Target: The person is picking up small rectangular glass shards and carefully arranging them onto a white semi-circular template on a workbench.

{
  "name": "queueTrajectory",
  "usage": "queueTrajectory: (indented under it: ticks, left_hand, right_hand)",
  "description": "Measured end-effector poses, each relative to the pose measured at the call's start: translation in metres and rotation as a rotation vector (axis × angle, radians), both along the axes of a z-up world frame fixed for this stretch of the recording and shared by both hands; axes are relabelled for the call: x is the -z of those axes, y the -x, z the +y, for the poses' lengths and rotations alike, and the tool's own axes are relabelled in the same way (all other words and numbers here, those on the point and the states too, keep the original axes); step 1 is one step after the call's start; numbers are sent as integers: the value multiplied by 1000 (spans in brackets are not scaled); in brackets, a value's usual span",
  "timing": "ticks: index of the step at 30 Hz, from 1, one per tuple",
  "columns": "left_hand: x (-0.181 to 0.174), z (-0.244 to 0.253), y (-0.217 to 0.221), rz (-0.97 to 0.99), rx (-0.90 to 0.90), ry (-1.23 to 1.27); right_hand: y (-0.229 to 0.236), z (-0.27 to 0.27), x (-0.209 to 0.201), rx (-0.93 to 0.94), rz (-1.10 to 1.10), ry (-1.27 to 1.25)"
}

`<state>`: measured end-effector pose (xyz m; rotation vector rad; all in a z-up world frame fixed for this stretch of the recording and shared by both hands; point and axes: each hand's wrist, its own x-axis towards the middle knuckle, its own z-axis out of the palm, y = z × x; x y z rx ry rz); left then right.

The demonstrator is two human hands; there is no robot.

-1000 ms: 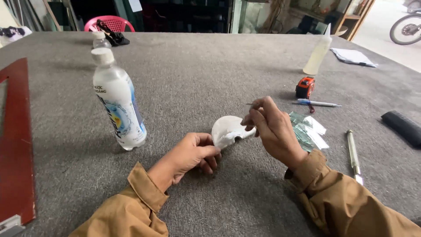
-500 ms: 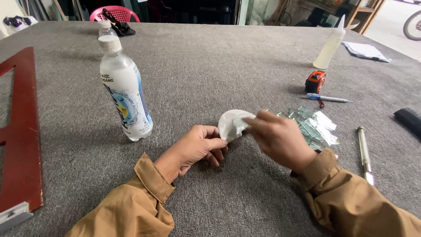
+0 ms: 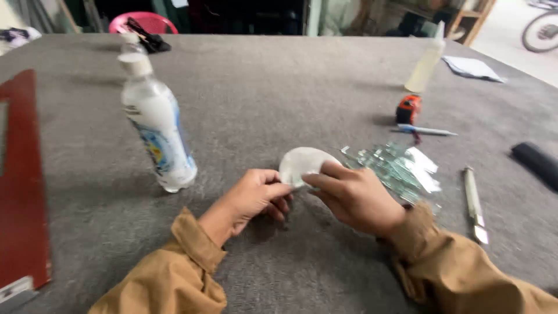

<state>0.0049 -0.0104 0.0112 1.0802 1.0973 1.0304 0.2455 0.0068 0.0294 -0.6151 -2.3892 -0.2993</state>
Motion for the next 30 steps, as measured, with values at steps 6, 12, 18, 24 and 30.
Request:
queueTrajectory:
  ticks: [6, 12, 18, 24, 30]
  left_hand:
    - [-5, 6, 14, 35, -159, -15]
    - [-21, 2, 22, 4, -313, 22]
    - [-15, 3, 25, -128, -438, -61]
    - [-19, 5, 22, -118, -483, -81]
    - [-12, 6, 24, -1, -456, -51]
  right_hand:
    - [-50, 77, -7, 359, 526, 343]
    - [-40, 66, -11, 155, 731, 837]
    - [-30, 62, -7, -43, 837, 1125]
    - [-32, 56, -15, -336, 969, 1379]
    - [-23, 33, -30, -399, 936, 1286]
